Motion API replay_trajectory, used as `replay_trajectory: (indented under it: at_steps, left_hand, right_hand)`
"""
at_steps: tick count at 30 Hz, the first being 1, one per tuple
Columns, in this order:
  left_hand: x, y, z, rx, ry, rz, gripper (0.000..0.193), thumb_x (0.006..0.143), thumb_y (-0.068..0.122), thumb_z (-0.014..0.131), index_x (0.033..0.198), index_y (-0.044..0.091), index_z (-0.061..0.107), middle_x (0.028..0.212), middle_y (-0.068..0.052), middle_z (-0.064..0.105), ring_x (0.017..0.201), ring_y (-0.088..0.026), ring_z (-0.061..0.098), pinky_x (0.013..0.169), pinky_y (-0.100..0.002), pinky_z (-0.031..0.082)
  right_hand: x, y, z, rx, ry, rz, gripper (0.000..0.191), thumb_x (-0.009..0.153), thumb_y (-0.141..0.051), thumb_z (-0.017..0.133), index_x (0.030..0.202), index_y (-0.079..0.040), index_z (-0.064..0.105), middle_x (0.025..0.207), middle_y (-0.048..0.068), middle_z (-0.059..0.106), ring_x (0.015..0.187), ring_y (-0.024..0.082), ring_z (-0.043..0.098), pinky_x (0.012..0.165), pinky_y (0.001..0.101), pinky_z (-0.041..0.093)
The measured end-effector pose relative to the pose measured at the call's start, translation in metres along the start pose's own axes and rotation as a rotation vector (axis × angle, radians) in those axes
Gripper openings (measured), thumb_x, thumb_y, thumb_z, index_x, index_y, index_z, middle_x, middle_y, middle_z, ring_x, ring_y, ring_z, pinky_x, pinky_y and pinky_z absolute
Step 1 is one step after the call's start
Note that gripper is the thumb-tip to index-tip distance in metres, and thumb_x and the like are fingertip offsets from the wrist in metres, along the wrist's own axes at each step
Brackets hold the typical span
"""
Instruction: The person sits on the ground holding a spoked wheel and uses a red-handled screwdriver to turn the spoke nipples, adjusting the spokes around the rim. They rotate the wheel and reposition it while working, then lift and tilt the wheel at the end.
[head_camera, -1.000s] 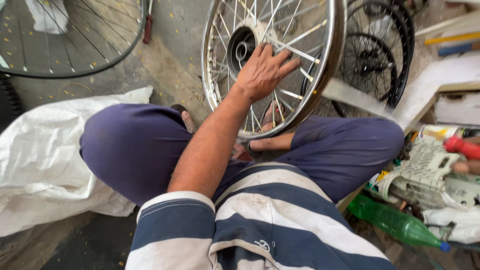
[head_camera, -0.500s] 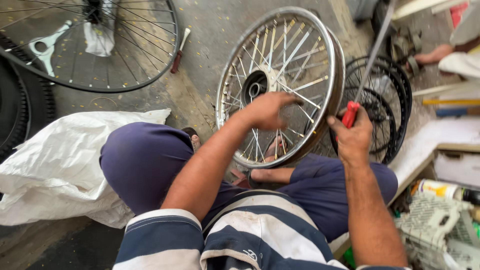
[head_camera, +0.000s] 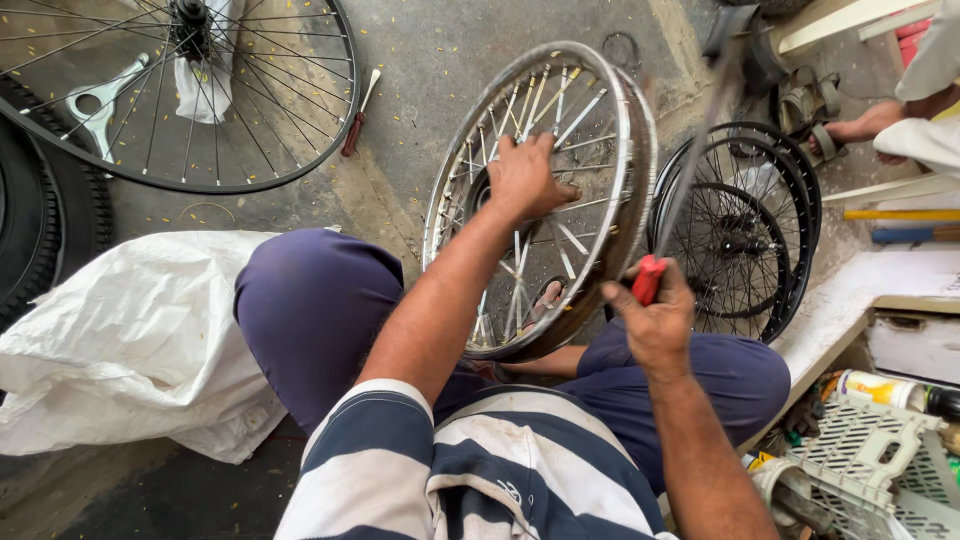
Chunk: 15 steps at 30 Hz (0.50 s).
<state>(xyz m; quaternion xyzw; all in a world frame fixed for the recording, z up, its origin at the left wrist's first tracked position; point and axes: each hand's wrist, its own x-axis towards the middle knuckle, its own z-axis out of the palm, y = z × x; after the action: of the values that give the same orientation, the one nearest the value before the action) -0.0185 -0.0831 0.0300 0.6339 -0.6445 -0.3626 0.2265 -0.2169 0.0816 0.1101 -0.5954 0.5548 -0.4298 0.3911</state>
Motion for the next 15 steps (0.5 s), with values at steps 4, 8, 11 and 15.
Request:
replay_trajectory:
  at_steps: [4, 8, 11, 15]
  left_hand:
    - [-0.008, -0.006, -0.013, -0.075, -0.099, -0.005, 0.065, 0.066, 0.038, 0.090, 0.120, 0.015, 0.063, 0.126, -0.006, 0.067, 0.126, -0.037, 0.052, 0.099, -0.057, 0.050]
    - [-0.007, -0.008, -0.012, -0.069, 0.055, 0.015, 0.067, 0.064, 0.031, 0.090, 0.120, 0.012, 0.058, 0.121, -0.008, 0.064, 0.122, -0.039, 0.052, 0.093, -0.065, 0.046]
    - [-0.004, -0.010, 0.002, 0.001, 0.277, 0.137, 0.066, 0.059, 0.024, 0.090, 0.115, 0.012, 0.059, 0.116, -0.009, 0.063, 0.123, -0.044, 0.049, 0.086, -0.066, 0.046]
    - [0.008, -0.023, 0.027, 0.082, 0.581, 0.286, 0.062, 0.055, 0.016, 0.086, 0.112, 0.012, 0.061, 0.115, -0.008, 0.066, 0.115, -0.039, 0.055, 0.087, -0.069, 0.045]
  right_hand:
    - [-0.015, -0.002, 0.017, -0.044, -0.021, -0.070, 0.031, 0.089, -0.009, 0.087, 0.105, -0.009, 0.060, 0.100, -0.004, 0.059, 0.091, 0.007, 0.055, 0.086, 0.0237, 0.049]
    - [-0.024, 0.009, 0.031, -0.045, -0.019, -0.101, 0.031, 0.092, -0.007, 0.086, 0.106, -0.009, 0.059, 0.101, -0.003, 0.060, 0.092, 0.008, 0.054, 0.086, 0.0243, 0.049]
    - [-0.037, 0.016, 0.019, -0.109, 0.012, 0.054, 0.027, 0.094, -0.005, 0.081, 0.111, -0.007, 0.061, 0.101, -0.002, 0.064, 0.090, 0.009, 0.059, 0.084, 0.0242, 0.051]
    - [-0.074, 0.005, -0.044, -0.008, 0.140, 0.330, 0.028, 0.094, -0.005, 0.072, 0.118, -0.003, 0.060, 0.093, 0.002, 0.061, 0.074, 0.012, 0.058, 0.062, 0.0283, 0.049]
